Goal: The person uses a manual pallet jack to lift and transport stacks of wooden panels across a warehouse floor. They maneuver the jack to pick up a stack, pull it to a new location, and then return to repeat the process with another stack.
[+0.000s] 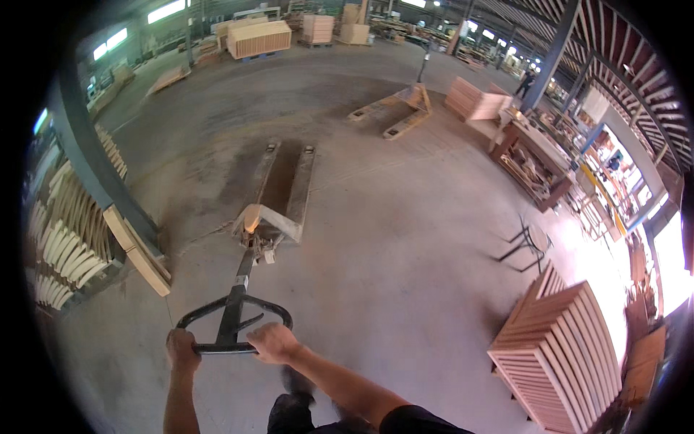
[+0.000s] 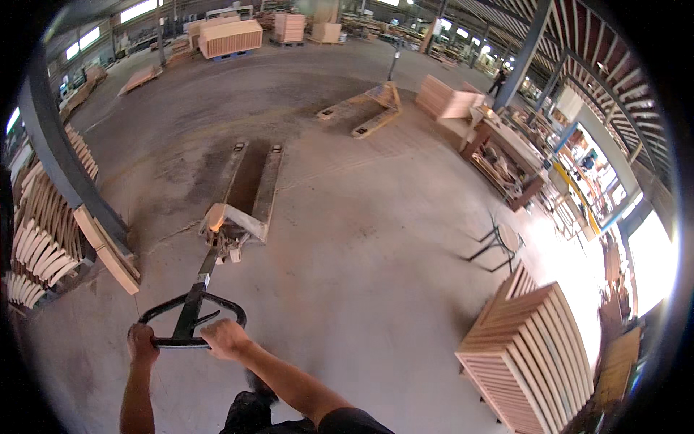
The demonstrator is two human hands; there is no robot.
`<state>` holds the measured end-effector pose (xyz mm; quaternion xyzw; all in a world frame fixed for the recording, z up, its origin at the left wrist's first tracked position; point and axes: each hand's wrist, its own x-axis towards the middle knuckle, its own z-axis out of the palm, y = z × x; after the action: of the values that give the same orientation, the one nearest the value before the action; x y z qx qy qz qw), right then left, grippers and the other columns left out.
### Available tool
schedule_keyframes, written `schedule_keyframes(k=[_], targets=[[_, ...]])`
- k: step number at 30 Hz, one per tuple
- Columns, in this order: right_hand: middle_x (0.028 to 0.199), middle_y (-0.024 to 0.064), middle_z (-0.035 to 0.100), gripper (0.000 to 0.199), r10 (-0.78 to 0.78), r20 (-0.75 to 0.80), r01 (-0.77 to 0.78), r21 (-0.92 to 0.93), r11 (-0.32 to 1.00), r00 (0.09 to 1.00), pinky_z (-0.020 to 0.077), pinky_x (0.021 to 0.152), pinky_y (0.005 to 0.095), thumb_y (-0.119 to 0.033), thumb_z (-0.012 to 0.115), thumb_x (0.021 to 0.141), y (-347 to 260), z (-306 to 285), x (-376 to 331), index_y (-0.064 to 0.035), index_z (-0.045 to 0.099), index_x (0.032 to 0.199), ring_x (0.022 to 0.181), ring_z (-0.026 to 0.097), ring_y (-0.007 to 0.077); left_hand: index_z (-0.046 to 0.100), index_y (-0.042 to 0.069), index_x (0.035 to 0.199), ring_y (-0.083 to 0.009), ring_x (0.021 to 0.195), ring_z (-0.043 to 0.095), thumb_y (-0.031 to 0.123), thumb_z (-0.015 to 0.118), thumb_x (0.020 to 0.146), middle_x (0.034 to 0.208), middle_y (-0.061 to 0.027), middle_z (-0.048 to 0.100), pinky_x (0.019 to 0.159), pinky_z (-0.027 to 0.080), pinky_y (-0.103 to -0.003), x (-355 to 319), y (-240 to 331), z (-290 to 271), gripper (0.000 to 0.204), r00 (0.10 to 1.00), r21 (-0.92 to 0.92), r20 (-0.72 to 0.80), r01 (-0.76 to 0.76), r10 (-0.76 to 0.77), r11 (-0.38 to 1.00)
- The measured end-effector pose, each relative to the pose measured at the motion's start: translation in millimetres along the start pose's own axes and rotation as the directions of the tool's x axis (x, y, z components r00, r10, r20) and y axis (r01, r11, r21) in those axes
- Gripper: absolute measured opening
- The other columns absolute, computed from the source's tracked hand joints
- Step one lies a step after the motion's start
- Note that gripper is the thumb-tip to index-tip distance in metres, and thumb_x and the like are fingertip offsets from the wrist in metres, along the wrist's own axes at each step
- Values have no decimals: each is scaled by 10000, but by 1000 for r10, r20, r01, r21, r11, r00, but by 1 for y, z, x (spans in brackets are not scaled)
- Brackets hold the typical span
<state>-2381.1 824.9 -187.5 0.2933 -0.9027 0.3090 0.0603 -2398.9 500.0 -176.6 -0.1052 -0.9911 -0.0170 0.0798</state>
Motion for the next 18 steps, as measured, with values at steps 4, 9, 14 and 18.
schedule_keyframes(k=[4, 9, 14, 18], targets=[[802, 116, 664, 299, -68, 43, 68, -3, 998, 997, 544, 742, 449, -282, 796, 719, 66, -11, 107, -71, 623, 841, 811, 677, 336, 538, 54, 628, -374, 904, 602, -35, 732, 622, 826, -143, 584, 778, 503, -476, 124, -33, 4, 213, 999, -84, -51, -15, 11, 996], [768, 93, 637, 315, -101, -53, 101, 2, 995, 994, 531, 703, 449, -315, 782, 720, 145, -11, 237, -85, 590, 818, 770, 663, 319, 538, 45, 659, -362, 908, 602, -36, 732, 605, 839, -136, 571, 755, 507, -473, 302, -74, 8, 217, 996, -143, -89, -10, -3, 990], [744, 92, 622, 314, -69, -66, 67, -30, 997, 995, 520, 650, 454, -324, 772, 708, 258, -48, 357, -92, 565, 749, 744, 653, 323, 568, 57, 702, -359, 956, 609, -8, 741, 624, 853, -134, 586, 736, 515, -475, 486, -72, 7, 201, 995, -121, 11, -93, 95, 988], [727, 89, 611, 333, 6, -124, -17, -87, 996, 992, 502, 628, 464, -321, 785, 673, 360, -119, 448, -95, 547, 724, 706, 637, 331, 574, 70, 719, -365, 943, 611, 12, 744, 643, 851, -127, 593, 727, 513, -474, 630, -50, 27, 195, 994, -177, -51, -109, 101, 978]])
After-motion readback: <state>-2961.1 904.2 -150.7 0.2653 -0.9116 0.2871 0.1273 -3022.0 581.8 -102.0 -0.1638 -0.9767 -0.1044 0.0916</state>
